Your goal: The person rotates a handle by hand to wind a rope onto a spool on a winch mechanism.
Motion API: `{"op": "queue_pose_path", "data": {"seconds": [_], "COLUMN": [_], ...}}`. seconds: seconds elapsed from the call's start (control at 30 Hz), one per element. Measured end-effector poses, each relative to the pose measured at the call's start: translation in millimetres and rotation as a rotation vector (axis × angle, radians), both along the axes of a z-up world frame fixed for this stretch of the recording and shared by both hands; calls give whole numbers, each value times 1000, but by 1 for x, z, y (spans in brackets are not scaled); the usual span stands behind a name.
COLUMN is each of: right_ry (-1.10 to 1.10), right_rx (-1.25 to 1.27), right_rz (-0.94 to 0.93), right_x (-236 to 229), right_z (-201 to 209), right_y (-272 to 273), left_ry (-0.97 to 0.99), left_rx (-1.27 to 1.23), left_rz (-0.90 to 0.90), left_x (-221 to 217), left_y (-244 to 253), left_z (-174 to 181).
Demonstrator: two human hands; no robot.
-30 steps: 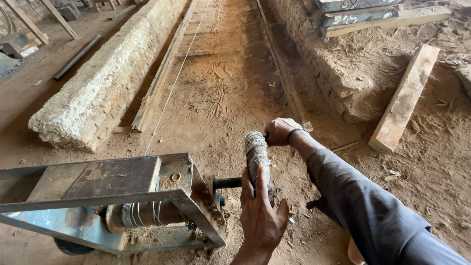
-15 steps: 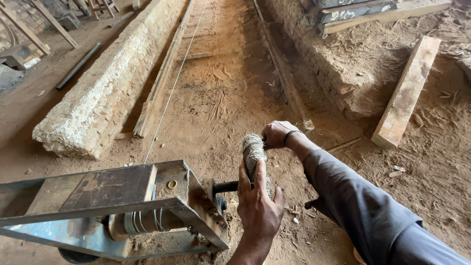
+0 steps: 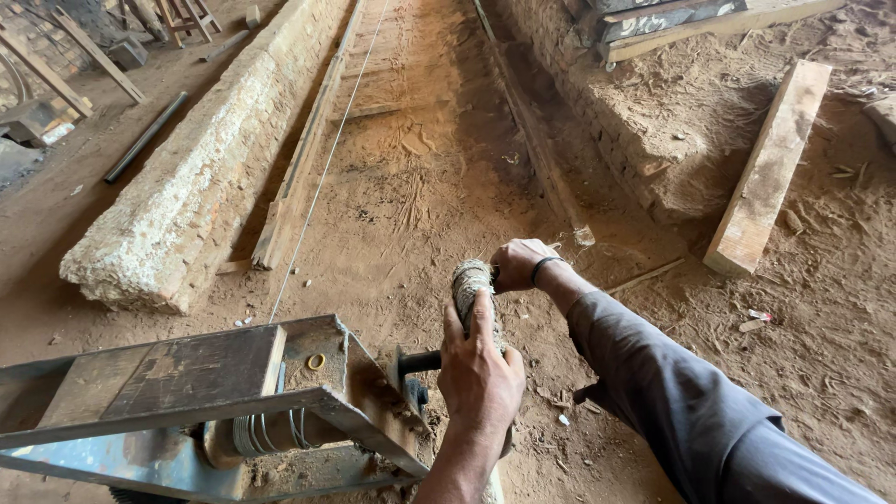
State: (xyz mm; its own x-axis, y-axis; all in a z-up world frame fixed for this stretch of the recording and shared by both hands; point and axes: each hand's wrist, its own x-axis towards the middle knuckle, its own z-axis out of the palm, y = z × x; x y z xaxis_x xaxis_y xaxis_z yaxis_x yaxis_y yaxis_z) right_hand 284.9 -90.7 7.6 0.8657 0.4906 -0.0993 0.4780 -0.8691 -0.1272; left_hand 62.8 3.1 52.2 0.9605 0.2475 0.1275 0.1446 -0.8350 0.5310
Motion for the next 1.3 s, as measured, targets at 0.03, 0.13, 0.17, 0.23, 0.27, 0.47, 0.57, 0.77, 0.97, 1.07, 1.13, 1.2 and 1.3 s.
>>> {"op": "queue_pose_path", "data": {"seconds": [0.03, 0.13, 0.17, 0.23, 0.27, 0.47, 0.57, 0.77, 0.97, 1.07, 1.13, 1.2, 1.3], "right_ry": [-4, -28, -49, -51, -56, -110, -136, -224, -277, -282, -340, -399, -366], "right_rx": [7, 13, 13, 13, 11, -9, -5, 74, 149, 236, 318, 403, 408], "right_rz": [-7, -3, 8, -2, -12, -10, -54, -9, -15, -54, -44, -30, -45], "right_x": [-1, 0, 0, -1, -2, -5, -10, -9, -17, -29, -36, -41, -45], "right_z": [-1, -6, -8, -13, -14, -25, -38, -60, -79, -94, -102, -108, -115], "right_y": [0, -1, -2, -1, -1, 0, 3, 0, -2, -4, -4, -4, -4], "left_ry": [0, -8, -41, -73, -39, 24, 41, 106, 198, 245, 269, 279, 343], "left_rx": [0, 10, 18, 27, 23, 44, 67, 68, 22, 10, 2, 68, 16], "left_rz": [-2, -13, -12, -10, -12, -15, -15, -15, 19, 28, 27, 48, 30], "left_x": [1, 4, 5, 7, 8, 17, 27, 37, 46, 54, 62, 72, 86], "left_y": [0, 2, 2, 3, 3, 5, 8, 10, 10, 12, 12, 13, 17], "left_z": [1, 2, 3, 5, 6, 7, 7, 11, 28, 32, 30, 28, 27]}}
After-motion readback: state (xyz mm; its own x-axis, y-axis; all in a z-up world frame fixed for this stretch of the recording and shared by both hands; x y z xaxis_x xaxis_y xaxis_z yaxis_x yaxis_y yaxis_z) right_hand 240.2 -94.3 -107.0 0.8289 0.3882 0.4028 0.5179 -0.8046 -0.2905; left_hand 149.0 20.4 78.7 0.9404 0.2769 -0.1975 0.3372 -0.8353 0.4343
